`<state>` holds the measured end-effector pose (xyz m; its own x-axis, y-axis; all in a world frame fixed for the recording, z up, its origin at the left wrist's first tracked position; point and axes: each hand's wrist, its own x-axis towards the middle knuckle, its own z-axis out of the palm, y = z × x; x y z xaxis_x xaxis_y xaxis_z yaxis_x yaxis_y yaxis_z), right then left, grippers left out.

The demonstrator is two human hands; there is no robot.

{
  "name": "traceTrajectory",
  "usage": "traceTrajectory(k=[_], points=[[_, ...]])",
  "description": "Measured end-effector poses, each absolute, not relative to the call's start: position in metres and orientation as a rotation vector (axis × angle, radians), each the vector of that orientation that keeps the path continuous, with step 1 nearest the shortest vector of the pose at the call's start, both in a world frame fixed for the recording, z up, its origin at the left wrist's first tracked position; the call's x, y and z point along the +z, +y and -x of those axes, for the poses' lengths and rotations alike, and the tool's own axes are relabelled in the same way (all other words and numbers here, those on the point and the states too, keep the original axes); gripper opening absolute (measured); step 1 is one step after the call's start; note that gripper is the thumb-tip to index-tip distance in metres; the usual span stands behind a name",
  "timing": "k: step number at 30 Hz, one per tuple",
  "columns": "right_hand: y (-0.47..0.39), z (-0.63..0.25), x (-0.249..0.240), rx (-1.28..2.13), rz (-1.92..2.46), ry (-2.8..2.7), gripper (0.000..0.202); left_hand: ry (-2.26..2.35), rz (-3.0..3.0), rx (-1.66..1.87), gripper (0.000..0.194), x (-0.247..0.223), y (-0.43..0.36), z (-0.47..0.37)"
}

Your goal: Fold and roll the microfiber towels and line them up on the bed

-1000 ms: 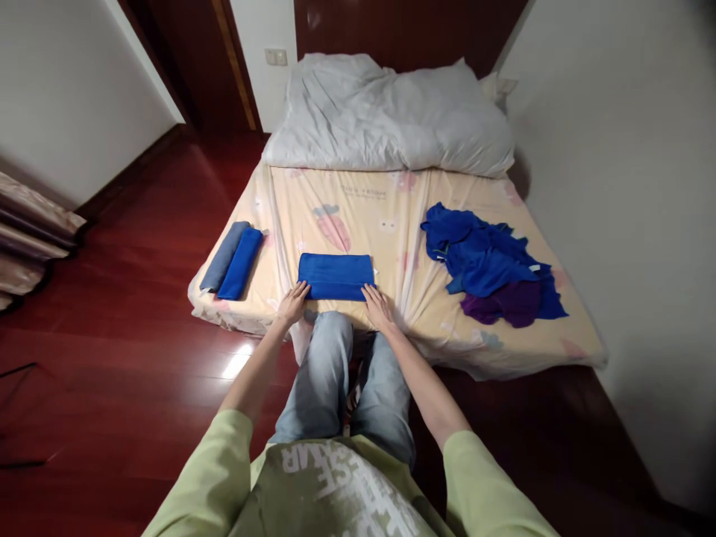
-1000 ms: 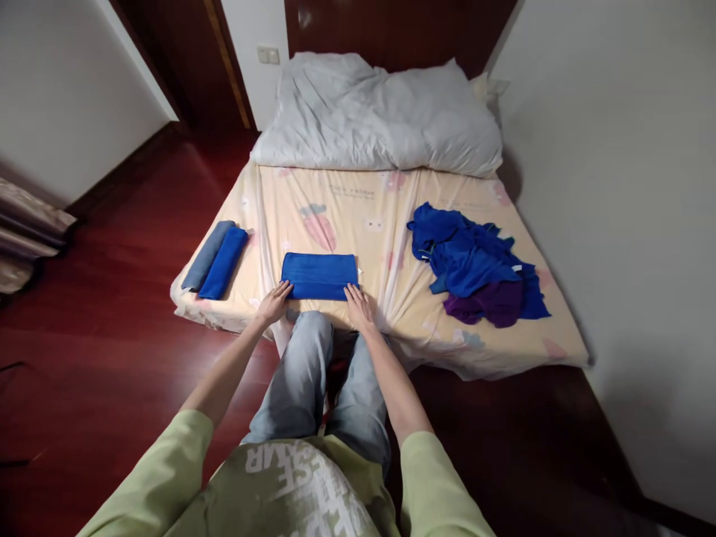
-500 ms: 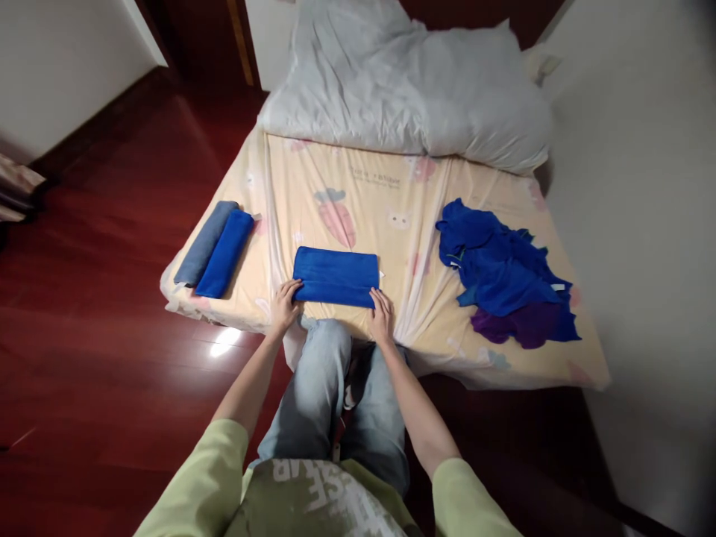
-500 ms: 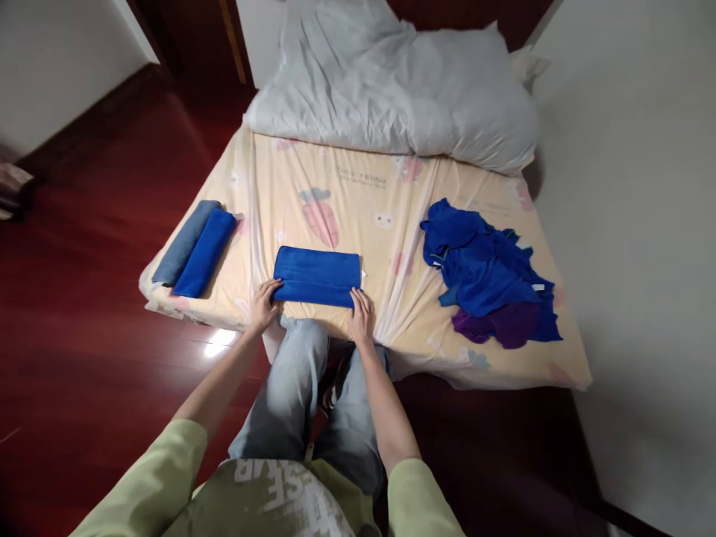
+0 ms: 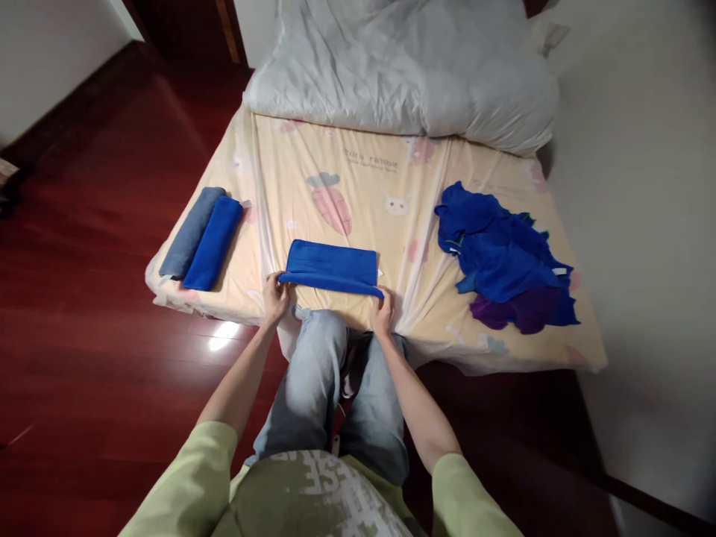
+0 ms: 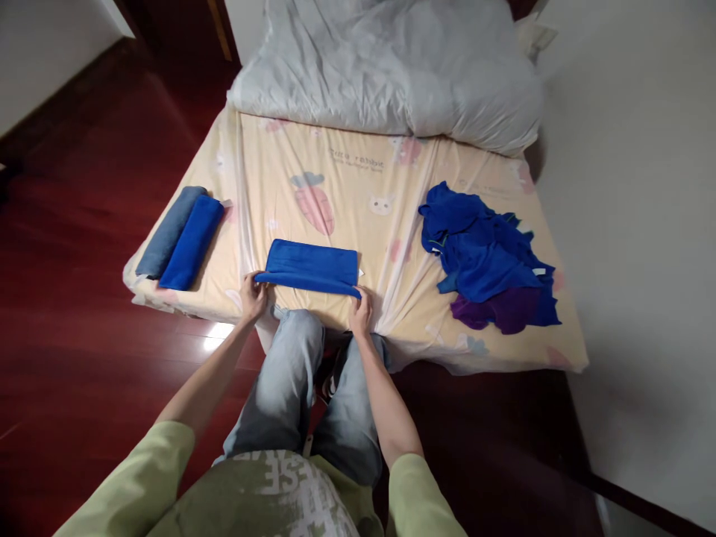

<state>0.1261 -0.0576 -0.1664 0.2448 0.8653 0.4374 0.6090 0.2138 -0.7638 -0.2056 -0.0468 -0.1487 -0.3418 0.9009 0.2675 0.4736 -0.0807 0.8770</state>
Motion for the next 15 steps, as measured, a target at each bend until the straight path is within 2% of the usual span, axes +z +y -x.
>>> traceTrajectory(k=[4,15], points=[[-0.0585,-0.1254,-0.1688,0.343,1.553,-1.361,0.036,1.800,-1.482,1.413,0.027,-0.1492,-0.0452,0.2044],[-0.0566,-0.1222,-0.1614,0.411,1.579,-1.248,0.047,1.932,-1.502,1.368,0.040,-0.1419,-0.0457,0.2002]])
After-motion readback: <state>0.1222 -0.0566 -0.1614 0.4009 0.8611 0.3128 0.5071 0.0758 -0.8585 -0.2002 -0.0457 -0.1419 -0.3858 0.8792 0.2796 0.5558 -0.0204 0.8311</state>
